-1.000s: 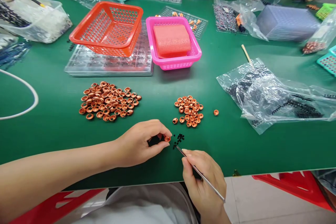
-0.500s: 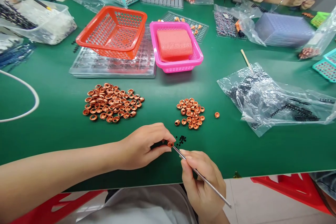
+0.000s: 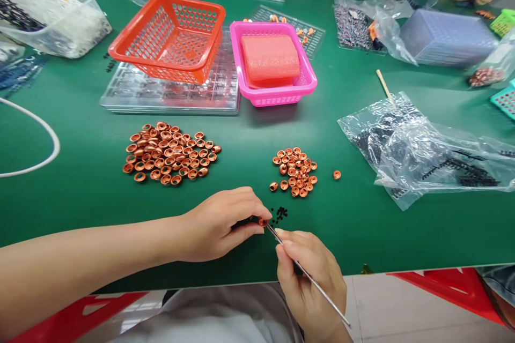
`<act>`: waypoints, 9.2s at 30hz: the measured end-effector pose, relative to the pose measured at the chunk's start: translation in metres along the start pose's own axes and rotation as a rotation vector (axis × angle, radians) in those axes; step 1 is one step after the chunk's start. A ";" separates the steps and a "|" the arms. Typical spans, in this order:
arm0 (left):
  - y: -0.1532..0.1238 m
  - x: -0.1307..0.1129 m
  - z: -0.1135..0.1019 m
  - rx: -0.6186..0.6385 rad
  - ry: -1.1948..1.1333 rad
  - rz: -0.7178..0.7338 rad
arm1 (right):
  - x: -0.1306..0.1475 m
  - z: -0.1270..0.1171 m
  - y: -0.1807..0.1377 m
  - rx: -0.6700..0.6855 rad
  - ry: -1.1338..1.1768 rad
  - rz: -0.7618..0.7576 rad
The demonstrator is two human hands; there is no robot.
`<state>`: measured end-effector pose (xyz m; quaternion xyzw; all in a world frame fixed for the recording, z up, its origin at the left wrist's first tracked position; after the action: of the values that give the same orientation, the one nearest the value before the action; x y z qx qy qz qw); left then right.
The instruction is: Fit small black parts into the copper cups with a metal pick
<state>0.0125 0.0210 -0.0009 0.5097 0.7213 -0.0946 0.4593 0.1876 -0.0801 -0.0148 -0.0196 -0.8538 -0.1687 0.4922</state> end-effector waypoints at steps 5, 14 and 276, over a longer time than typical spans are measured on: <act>0.000 0.000 0.001 -0.007 -0.003 0.013 | -0.001 0.000 0.000 0.001 0.020 0.019; -0.002 0.001 0.002 -0.020 -0.006 0.033 | 0.001 0.001 0.000 0.008 0.045 0.003; -0.002 -0.001 -0.011 -0.044 0.270 -0.028 | -0.002 -0.004 0.001 -0.238 0.366 0.344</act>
<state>0.0052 0.0263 0.0051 0.4976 0.7855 -0.0159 0.3677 0.1917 -0.0804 -0.0145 -0.1911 -0.7090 -0.1824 0.6538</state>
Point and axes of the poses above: each hand's wrist, its own y-axis towards the middle knuckle, its own z-axis out of the palm, x = y × z, the point moved 2 cm from there along y, towards the middle knuckle, and after that the axes turned 14 degrees about z, right-handed, at the moved point
